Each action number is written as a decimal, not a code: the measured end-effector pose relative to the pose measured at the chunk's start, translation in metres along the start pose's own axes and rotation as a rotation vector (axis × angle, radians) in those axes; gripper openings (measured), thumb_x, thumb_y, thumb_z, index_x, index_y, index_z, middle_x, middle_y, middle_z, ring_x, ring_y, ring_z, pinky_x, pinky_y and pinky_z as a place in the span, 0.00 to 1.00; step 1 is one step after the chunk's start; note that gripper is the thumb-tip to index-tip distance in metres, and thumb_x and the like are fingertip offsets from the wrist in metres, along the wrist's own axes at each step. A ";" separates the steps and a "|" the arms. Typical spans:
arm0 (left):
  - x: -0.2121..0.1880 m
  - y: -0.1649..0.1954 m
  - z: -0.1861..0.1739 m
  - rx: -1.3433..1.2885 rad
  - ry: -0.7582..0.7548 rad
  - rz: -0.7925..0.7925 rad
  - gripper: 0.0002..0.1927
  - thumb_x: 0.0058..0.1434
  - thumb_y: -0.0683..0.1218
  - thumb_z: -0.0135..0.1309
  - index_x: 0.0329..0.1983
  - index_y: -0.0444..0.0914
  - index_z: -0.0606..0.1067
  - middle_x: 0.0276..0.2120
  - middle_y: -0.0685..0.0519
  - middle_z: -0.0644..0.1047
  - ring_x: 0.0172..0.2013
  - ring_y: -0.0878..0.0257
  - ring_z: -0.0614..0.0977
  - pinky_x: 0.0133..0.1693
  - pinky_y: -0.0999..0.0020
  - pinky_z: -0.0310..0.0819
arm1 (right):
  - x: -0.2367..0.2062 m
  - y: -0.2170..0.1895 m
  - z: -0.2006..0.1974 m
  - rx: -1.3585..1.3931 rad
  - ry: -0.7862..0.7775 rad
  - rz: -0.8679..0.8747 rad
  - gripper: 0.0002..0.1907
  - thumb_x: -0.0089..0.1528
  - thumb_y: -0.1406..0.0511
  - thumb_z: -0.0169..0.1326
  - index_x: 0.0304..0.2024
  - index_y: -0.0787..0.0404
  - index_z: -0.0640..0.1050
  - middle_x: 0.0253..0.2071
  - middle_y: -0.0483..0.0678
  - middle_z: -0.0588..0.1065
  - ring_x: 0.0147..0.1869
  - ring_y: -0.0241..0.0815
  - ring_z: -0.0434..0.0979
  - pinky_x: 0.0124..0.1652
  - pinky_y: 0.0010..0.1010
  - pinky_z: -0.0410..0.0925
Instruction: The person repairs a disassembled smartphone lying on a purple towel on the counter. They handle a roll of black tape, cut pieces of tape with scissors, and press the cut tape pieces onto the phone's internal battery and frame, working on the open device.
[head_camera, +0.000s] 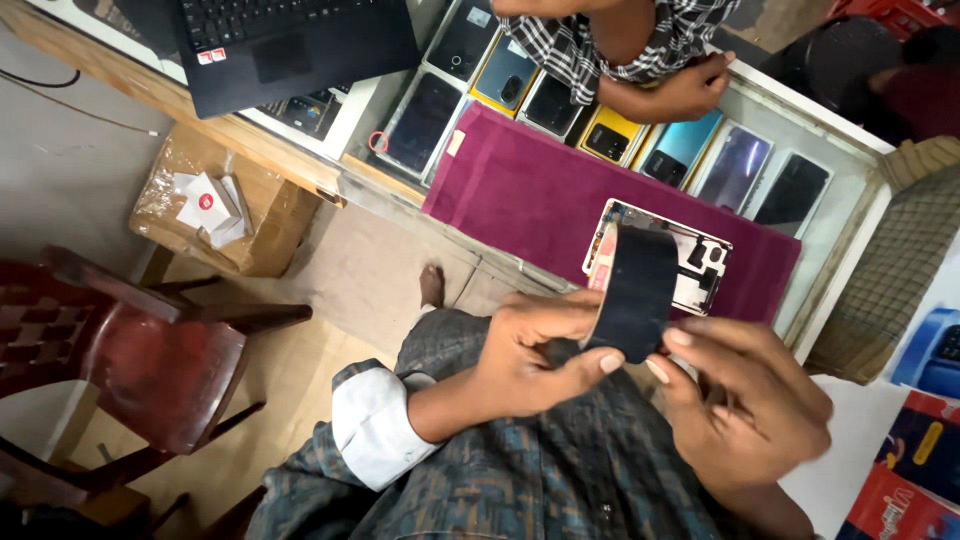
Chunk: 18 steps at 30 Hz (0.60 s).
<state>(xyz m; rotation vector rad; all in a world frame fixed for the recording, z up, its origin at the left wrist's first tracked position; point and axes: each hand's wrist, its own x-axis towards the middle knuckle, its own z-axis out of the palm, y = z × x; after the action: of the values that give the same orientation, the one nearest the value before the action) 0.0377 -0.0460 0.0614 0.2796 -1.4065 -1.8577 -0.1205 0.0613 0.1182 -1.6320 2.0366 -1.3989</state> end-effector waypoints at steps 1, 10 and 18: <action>0.004 0.004 -0.004 0.086 -0.018 0.028 0.07 0.65 0.37 0.60 0.43 0.27 0.79 0.35 0.45 0.81 0.38 0.64 0.83 0.58 0.64 0.78 | 0.001 -0.003 0.004 -0.051 0.014 -0.082 0.14 0.56 0.70 0.68 0.44 0.65 0.81 0.42 0.53 0.78 0.38 0.37 0.79 0.33 0.23 0.70; 0.017 0.030 -0.030 0.233 0.034 0.221 0.10 0.67 0.38 0.57 0.50 0.27 0.76 0.40 0.43 0.81 0.44 0.56 0.85 0.55 0.63 0.79 | 0.009 -0.007 0.040 -0.294 0.036 -0.340 0.14 0.60 0.72 0.70 0.47 0.62 0.83 0.48 0.56 0.78 0.37 0.35 0.79 0.33 0.24 0.71; 0.005 0.024 -0.032 -0.258 0.175 -0.200 0.14 0.76 0.43 0.51 0.55 0.28 0.78 0.42 0.52 0.83 0.43 0.72 0.80 0.46 0.74 0.76 | 0.018 0.006 0.062 -0.247 0.037 -0.505 0.11 0.61 0.76 0.66 0.46 0.64 0.83 0.53 0.65 0.76 0.36 0.37 0.81 0.29 0.22 0.69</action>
<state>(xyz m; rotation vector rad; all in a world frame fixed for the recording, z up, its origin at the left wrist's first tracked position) 0.0640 -0.0745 0.0724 0.4538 -1.0392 -2.0960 -0.0916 0.0122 0.0865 -2.3686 1.9627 -1.3557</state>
